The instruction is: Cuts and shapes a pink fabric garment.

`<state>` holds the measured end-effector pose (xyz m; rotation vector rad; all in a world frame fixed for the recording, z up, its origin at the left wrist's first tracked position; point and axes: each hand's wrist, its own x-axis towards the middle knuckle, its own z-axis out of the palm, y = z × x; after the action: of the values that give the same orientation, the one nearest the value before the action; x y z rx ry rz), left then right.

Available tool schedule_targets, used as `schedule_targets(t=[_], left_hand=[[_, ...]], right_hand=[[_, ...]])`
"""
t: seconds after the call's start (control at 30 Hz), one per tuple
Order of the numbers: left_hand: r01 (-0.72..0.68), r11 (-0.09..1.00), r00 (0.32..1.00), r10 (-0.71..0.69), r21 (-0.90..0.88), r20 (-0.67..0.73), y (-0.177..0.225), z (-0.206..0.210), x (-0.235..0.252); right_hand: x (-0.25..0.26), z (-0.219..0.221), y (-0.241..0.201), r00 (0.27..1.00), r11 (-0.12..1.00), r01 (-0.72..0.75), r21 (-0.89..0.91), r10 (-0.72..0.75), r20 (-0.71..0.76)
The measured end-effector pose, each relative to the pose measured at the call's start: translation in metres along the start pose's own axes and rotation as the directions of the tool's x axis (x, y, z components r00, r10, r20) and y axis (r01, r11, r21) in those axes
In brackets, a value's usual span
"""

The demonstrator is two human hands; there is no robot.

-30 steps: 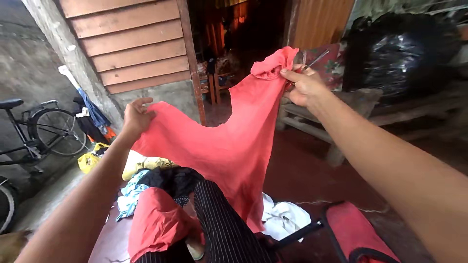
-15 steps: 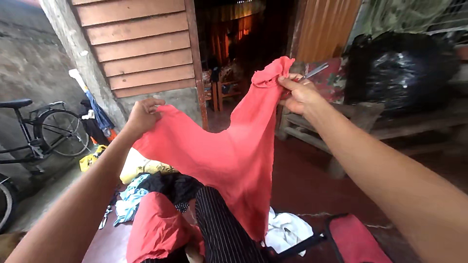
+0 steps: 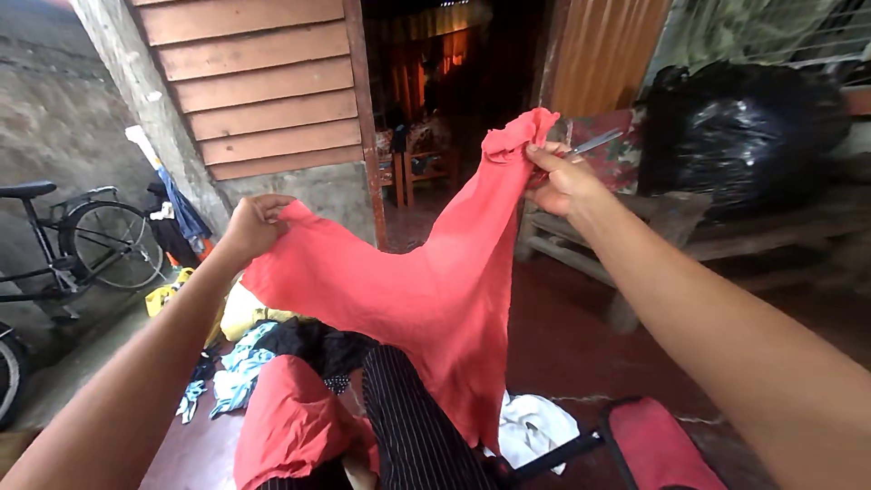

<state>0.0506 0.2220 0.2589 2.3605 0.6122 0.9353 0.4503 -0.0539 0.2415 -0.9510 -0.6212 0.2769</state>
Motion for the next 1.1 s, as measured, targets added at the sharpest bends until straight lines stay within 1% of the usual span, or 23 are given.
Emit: schedule_targets(t=[0.2, 0.3, 0.4, 0.47, 0.53, 0.67, 0.77, 0.83, 0.9, 1.03, 1.1], left_hand=[[0.035, 0.999, 0.999, -0.035, 0.003, 0.0, -0.003, -0.001, -0.003], [0.015, 1.0, 1.0, -0.016, 0.023, 0.013, -0.003, -0.001, -0.006], [-0.035, 0.996, 0.999, 0.033, 0.084, 0.024, -0.007, -0.004, -0.01], [-0.033, 0.996, 0.999, 0.03, 0.078, 0.035, -0.01, -0.006, -0.01], [-0.019, 0.999, 0.999, 0.017, 0.049, 0.036, -0.012, -0.006, -0.01], [-0.014, 1.0, 0.999, 0.013, 0.025, 0.039, -0.015, -0.006, -0.012], [-0.027, 0.994, 0.999, 0.023, 0.107, 0.033, -0.016, -0.009, -0.021], [-0.088, 0.984, 0.996, 0.085, 0.153, 0.024, -0.017, -0.011, -0.017], [-0.102, 0.986, 0.995, 0.101, 0.135, 0.009, -0.021, -0.009, -0.014], [-0.03, 0.998, 0.999, 0.031, 0.047, -0.014, -0.022, -0.006, -0.019], [-0.025, 1.0, 0.999, 0.025, 0.014, -0.022, -0.023, -0.007, -0.018]], right_hand=[[-0.004, 0.004, 0.001, 0.999, 1.0, 0.015, -0.025, -0.013, 0.044], [-0.006, 0.001, -0.001, 0.998, 0.997, 0.028, -0.07, -0.024, 0.057], [-0.009, 0.001, 0.0, 0.996, 0.992, 0.051, -0.116, -0.041, 0.085], [-0.008, -0.001, -0.001, 0.996, 0.99, 0.049, -0.131, -0.039, 0.08], [-0.003, -0.005, 0.001, 0.996, 0.99, 0.061, -0.13, -0.051, 0.079], [0.004, -0.009, 0.002, 0.992, 0.994, 0.09, -0.065, -0.085, 0.088], [-0.007, -0.003, 0.006, 0.996, 0.997, 0.066, -0.049, -0.063, 0.061], [-0.008, 0.001, 0.001, 0.995, 0.996, 0.085, -0.026, -0.084, 0.048], [-0.006, 0.001, 0.0, 0.996, 0.996, 0.085, -0.014, -0.085, 0.041], [-0.008, 0.001, 0.0, 0.999, 0.999, 0.025, -0.026, -0.025, 0.024], [-0.01, 0.003, -0.003, 1.0, 1.0, 0.012, -0.028, -0.011, 0.022]])
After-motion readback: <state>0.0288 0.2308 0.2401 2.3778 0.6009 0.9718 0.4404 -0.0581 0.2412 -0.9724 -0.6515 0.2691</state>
